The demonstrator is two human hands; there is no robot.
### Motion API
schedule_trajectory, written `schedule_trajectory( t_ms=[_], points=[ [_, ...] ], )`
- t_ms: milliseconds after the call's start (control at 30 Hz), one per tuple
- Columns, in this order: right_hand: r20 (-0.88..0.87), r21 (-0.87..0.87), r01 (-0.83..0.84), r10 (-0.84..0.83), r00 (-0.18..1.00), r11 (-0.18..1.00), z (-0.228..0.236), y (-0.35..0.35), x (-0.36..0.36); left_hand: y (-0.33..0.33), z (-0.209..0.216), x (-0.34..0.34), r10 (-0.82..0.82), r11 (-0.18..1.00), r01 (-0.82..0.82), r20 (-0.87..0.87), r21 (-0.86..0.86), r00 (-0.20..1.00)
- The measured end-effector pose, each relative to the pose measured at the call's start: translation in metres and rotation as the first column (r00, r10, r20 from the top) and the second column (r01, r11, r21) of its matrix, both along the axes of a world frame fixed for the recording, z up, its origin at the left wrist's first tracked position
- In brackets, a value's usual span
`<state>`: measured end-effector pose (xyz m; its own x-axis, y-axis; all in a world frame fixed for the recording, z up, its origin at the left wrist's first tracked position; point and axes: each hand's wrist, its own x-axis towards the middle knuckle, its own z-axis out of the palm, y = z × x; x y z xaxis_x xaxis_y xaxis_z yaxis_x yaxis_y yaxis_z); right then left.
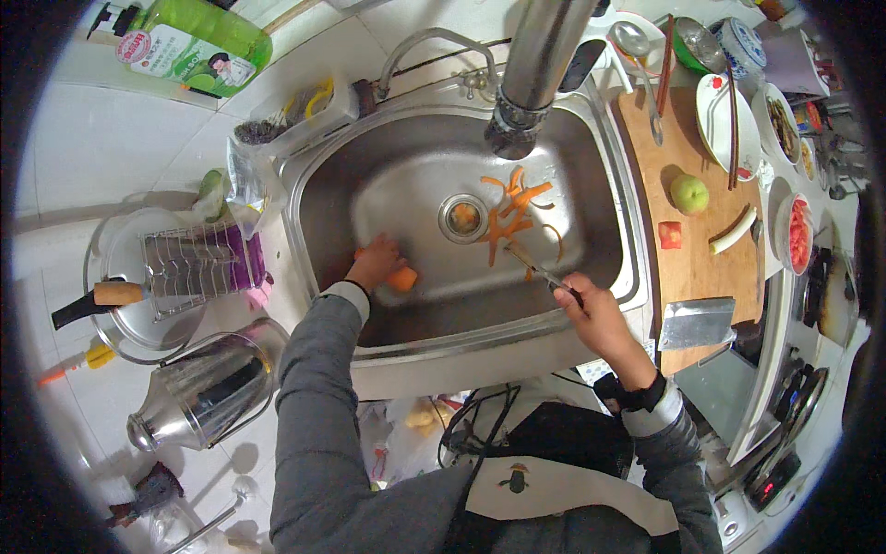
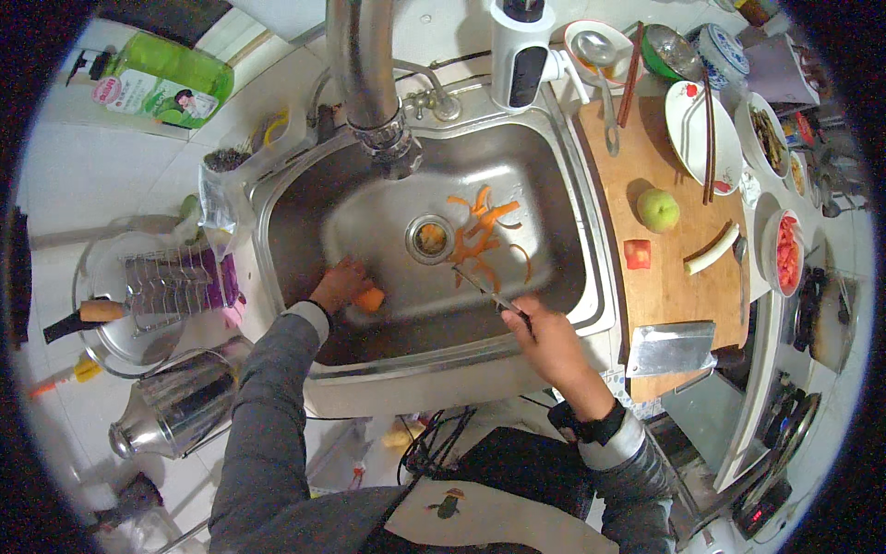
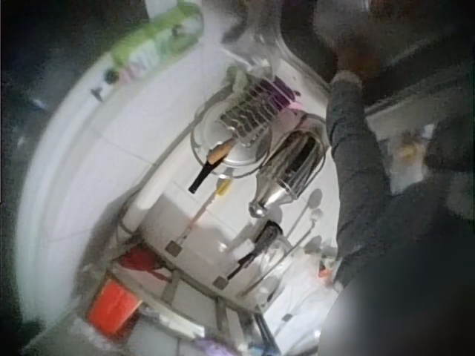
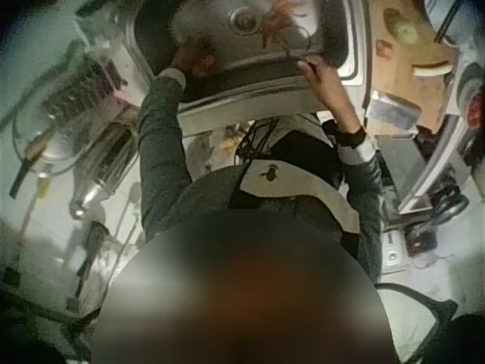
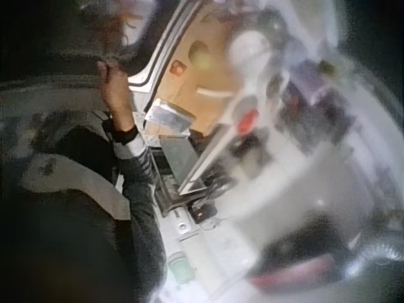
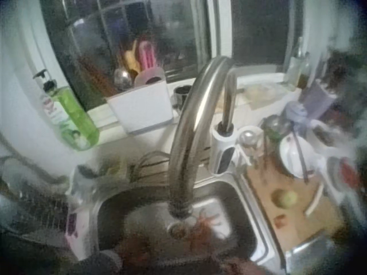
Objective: The person scrapes chopped tomatoes from a knife into a bowl, washes hands, then peels a carrot over the sink. They stir tofu in a pan on the stove and add soy sauce from a bottle.
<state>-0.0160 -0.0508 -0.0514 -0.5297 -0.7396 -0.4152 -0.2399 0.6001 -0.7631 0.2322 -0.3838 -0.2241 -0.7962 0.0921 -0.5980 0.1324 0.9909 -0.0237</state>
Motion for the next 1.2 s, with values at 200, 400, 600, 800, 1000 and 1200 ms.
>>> schedule_trajectory(
  t_ms=[200,400,600,800,1000,1200],
  points=[
    [0.06,-0.124,0.085,-0.078,0.995,0.989,0.003,-0.003,0.001,0.039,0.078,-0.042,0.731,0.643,-0.583,-0.169,0.497,0.662],
    [0.272,-0.206,0.176,-0.117,0.955,0.963,0.017,-0.011,-0.006,0.116,0.154,-0.073,0.499,-0.802,-0.223,0.826,0.555,0.263],
    [-0.029,-0.335,-0.045,0.037,0.999,0.941,0.041,-0.005,-0.008,0.169,0.191,-0.093,0.368,-0.926,0.003,0.898,0.378,0.242],
    [-0.317,-0.306,-0.38,0.282,0.905,0.873,0.059,0.018,0.002,0.2,0.192,-0.094,0.278,-0.956,0.165,0.93,0.242,0.242],
    [-0.486,-0.249,-0.56,0.397,0.778,0.791,0.065,0.022,0.002,0.226,0.203,-0.09,0.36,-0.929,0.165,0.913,0.331,0.193],
    [-0.574,-0.178,-0.625,0.436,0.693,0.76,0.069,0.019,-0.005,0.243,0.204,-0.085,0.237,-0.944,0.284,0.943,0.168,0.232]
  ],
)
